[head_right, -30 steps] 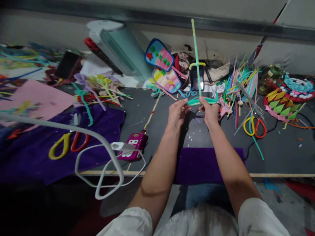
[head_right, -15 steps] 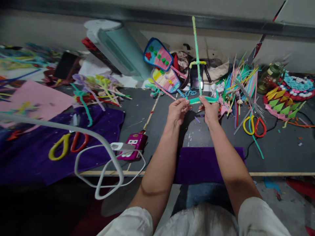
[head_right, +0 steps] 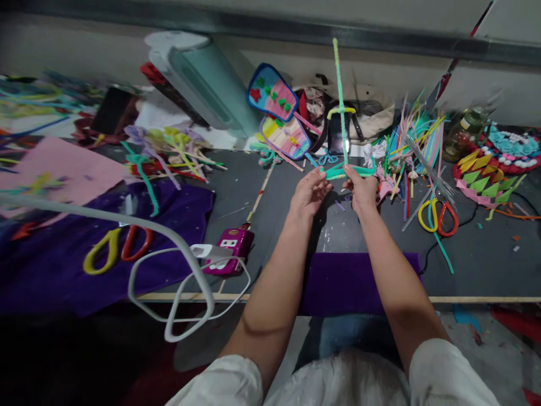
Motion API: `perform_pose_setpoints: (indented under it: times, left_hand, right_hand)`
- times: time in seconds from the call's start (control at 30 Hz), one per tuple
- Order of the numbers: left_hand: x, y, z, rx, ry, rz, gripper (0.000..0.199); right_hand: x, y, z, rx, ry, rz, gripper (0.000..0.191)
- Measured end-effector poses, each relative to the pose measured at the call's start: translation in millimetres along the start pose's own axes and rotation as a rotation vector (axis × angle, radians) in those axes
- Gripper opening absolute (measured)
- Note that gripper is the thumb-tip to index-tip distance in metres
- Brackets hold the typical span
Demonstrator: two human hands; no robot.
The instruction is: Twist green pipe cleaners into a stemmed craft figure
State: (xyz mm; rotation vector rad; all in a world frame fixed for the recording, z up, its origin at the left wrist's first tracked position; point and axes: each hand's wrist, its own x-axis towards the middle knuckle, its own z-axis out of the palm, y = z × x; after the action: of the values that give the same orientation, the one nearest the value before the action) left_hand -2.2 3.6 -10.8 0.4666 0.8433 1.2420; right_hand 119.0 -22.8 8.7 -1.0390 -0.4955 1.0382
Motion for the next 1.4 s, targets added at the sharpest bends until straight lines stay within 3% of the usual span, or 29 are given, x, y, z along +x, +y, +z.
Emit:
perform_pose_setpoints:
  times: [0.27, 0.6, 0.83, 0.97, 1.1, 1.23, 1.4]
  left_hand:
    - [2, -1, 1.3, -0.106, -0.061, -0.095, 0.029]
    - [-3, 1, 4.7, -0.044, -0.087, -0.024, 0.044]
    - [-2, -10, 9.5, 0.092, 0.059, 0.277, 0.058]
    - [-5, -16, 13.3, 0.183, 0.165, 0.483, 0.049]
    - [-6, -17, 13.0, 0.213, 0.205, 0.586, 0.037]
    - [-6, -14, 10.9, 0.196, 0.206, 0.548, 0.038]
    - [-5, -8, 8.0, 0.104, 0.225, 0.392, 0.037]
  right_hand:
    - [5, 5, -3, 0.015, 0.024, 0.04, 0.028]
    - [7, 12, -4, -0.064, 0.006, -0.013, 0.029]
    - [-1, 14, 2, -0.111, -0.01, -0.096, 0.031]
    - [-4, 19, 4, -0.189, -0.011, -0.176, 0.027]
    - [-7, 21, 4, -0.277, -0.017, -0.258, 0.026]
    - [-9, 20, 4, -0.294, -0.022, -0.301, 0.025]
    - [-8, 19, 3, -0.292, -0.032, -0.293, 0.027]
